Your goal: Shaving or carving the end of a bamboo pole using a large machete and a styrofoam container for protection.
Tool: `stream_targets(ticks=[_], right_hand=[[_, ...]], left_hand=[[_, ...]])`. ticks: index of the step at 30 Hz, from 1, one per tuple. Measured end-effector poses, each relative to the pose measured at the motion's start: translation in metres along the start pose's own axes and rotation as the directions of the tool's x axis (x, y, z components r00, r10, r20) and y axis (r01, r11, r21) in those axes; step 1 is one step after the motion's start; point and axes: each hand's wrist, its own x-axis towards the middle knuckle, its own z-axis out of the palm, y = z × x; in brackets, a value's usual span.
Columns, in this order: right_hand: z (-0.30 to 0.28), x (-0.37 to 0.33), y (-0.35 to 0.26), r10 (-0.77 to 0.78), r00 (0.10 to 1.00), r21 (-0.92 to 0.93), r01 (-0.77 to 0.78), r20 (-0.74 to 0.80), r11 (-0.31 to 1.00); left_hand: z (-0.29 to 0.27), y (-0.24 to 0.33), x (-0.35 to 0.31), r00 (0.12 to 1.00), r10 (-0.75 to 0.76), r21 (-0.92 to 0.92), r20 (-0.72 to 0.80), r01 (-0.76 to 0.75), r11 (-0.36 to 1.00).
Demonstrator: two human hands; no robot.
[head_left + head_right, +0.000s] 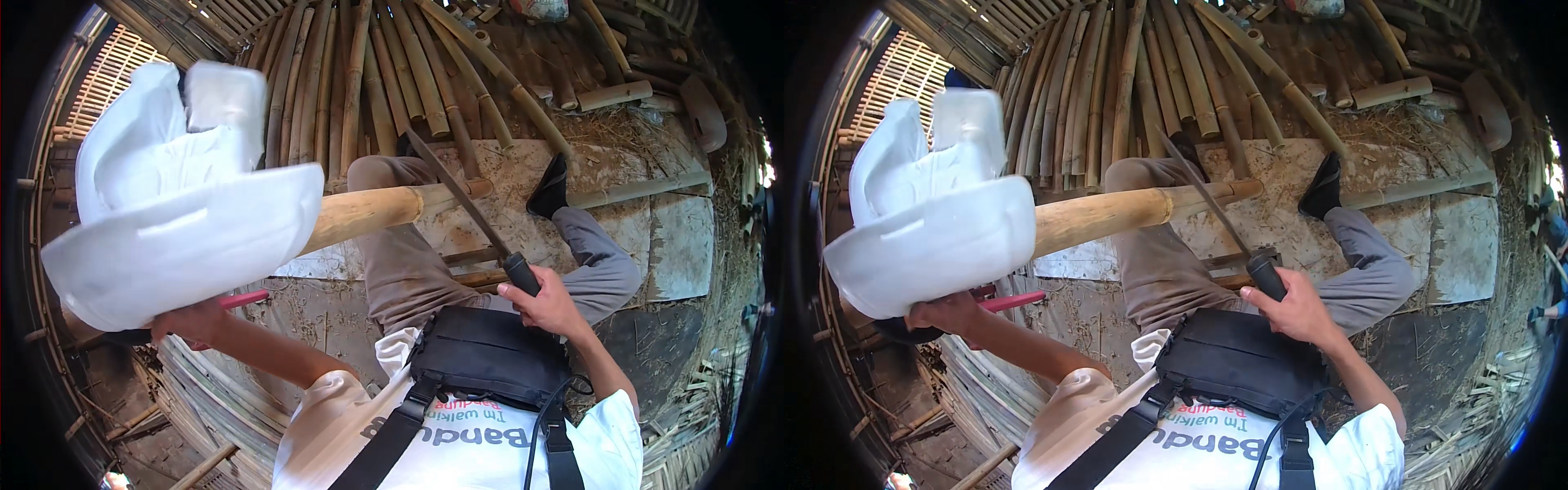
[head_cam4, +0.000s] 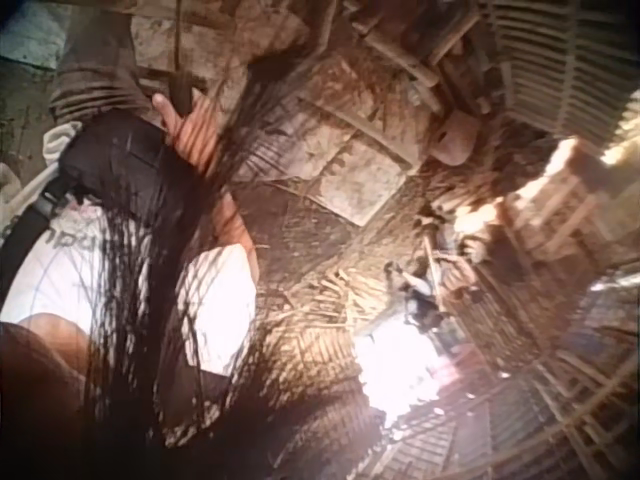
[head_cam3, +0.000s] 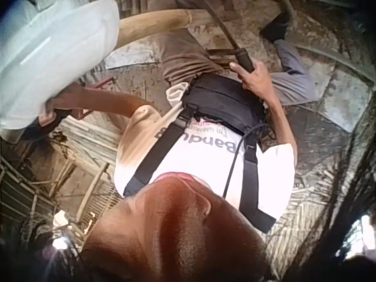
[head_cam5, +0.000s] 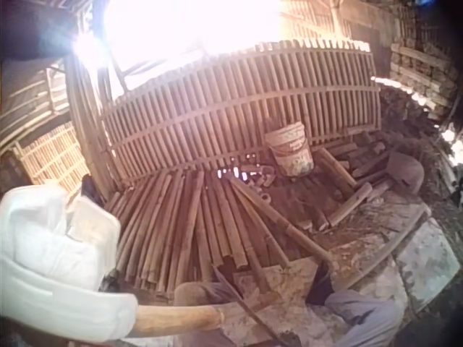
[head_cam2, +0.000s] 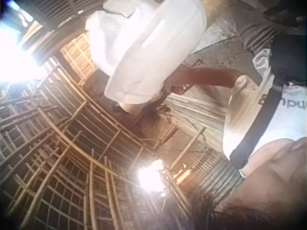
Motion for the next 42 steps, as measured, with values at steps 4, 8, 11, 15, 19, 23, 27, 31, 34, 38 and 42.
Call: stream_targets(ticks=[4,8,11,15,19,23,27,31,34,38,42], right_hand=[[0.01,-0.002,-0.004,-0.016,0.999,-0.029,0.016,0.028,0.999],[0.019,-0.006,-0.016,-0.051,0.996,-0.071,0.057,0.076,0.996],[0.023,0.003,-0.007,-0.246,0.968,-0.189,0.251,0.051,0.949],[0.025,0.029,0.012,-0.284,0.959,-0.31,0.268,-0.01,0.912],[0.022,0.039,0.006,-0.312,0.95,-0.274,0.296,-0.018,0.915],[0.037,0.031,-0.025,-0.433,0.9,-0.182,0.436,0.058,0.881],[0.028,0.059,-0.002,-0.334,0.942,-0.213,0.319,-0.033,0.923],[0.023,0.052,-0.024,-0.177,0.984,-0.202,0.176,0.015,0.963],[0.042,0.035,-0.036,-0.391,0.92,-0.18,0.39,0.032,0.903],[0.032,0.061,-0.002,-0.319,0.947,-0.193,0.307,-0.033,0.932],[0.031,0.056,-0.026,-0.197,0.98,-0.207,0.192,-0.002,0.959]], left_hand=[[0.06,-0.011,-0.015,0.999,0.038,0.111,-0.028,-0.034,0.993],[0.078,-0.005,-0.01,0.999,-0.006,0.116,-0.039,0.01,0.993],[0.079,-0.012,-0.005,0.998,-0.062,0.01,-0.02,0.062,0.998],[0.081,-0.021,-0.002,1.0,-0.023,-0.052,-0.016,0.022,0.998],[0.079,-0.031,0.009,0.999,0.004,-0.013,-0.037,-0.005,1.0],[0.088,-0.026,0.003,1.0,-0.006,0.009,0.002,0.006,1.0],[0.104,-0.026,-0.005,0.996,0.038,-0.047,0.078,-0.035,0.998],[0.1,-0.029,-0.001,0.997,0.041,0.008,0.067,-0.042,0.999],[0.105,-0.024,-0.004,0.993,0.079,-0.004,0.088,-0.079,0.997],[0.111,-0.025,-0.004,0.991,0.088,-0.03,0.102,-0.085,0.996],[0.104,-0.029,-0.003,0.993,0.067,-0.035,0.096,-0.063,0.997]])
